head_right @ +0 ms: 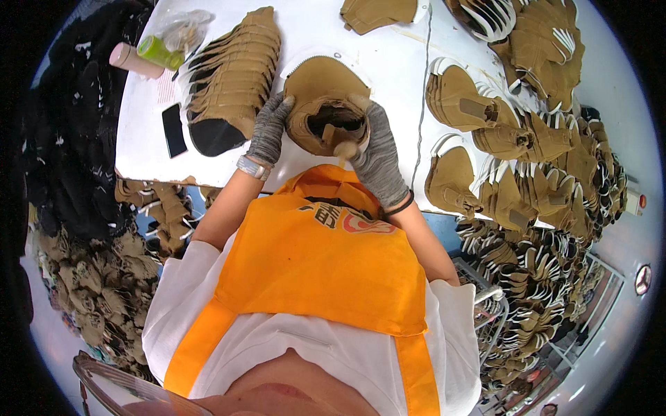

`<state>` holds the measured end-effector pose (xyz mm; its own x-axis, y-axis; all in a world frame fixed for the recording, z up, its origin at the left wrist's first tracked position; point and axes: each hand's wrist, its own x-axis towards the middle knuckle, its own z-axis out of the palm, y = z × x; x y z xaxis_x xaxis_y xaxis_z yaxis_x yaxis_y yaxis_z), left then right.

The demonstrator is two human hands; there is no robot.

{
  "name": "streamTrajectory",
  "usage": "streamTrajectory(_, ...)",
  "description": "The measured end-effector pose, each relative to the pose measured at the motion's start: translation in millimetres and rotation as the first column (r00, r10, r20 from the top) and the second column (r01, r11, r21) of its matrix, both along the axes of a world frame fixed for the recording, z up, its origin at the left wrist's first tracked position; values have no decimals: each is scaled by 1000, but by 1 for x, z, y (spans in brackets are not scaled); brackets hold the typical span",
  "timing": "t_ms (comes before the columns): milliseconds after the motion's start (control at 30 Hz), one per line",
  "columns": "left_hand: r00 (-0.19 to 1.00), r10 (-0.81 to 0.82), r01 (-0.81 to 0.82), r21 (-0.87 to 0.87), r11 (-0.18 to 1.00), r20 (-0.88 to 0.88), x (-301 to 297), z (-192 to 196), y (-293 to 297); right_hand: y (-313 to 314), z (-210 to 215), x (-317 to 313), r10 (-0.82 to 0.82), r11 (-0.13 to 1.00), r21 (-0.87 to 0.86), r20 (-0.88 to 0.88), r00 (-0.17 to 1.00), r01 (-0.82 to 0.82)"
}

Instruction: The person uses a small cutting tool to trim excess threads and material from several tan boot uppers before placing them aside on a table.

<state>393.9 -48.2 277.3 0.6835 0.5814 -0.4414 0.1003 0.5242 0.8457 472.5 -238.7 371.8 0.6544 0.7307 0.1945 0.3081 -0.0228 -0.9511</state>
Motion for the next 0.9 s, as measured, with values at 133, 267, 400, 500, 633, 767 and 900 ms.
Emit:
streamTrajectory(133, 996, -83, 82, 80, 993, 12, 18, -6, 3, 14, -18, 19, -70, 997, 5, -189, 979, 72)
streamTrajectory(267, 995, 27, -37, 107, 994, 94, 22, -27, 5, 8, -105, 37, -52, 996, 59, -159, 986, 62)
streamTrajectory(400, 953, -222, 2, 731, 683, 205, 27, 63, -11, 6, -78, 43, -21, 1000, -2, -160, 987, 21)
streamTrajectory(500, 875, -483, 177, 950, 258, -32, 37, 106, -22, 6, -63, 53, 39, 993, -103, -157, 987, -56)
streamTrajectory(633, 900, -436, 207, 860, 466, 20, 47, 71, -23, -11, -63, 108, 364, 931, 112, -341, 867, -347)
streamTrajectory(767, 919, -379, 44, 927, 372, 109, 56, 46, -16, 7, -71, 197, -254, 928, -340, -288, 923, 150)
streamTrajectory(900, 905, -338, -110, 911, 398, 257, 59, 12, -17, 71, -116, 250, -265, 879, -315, 303, 915, 359)
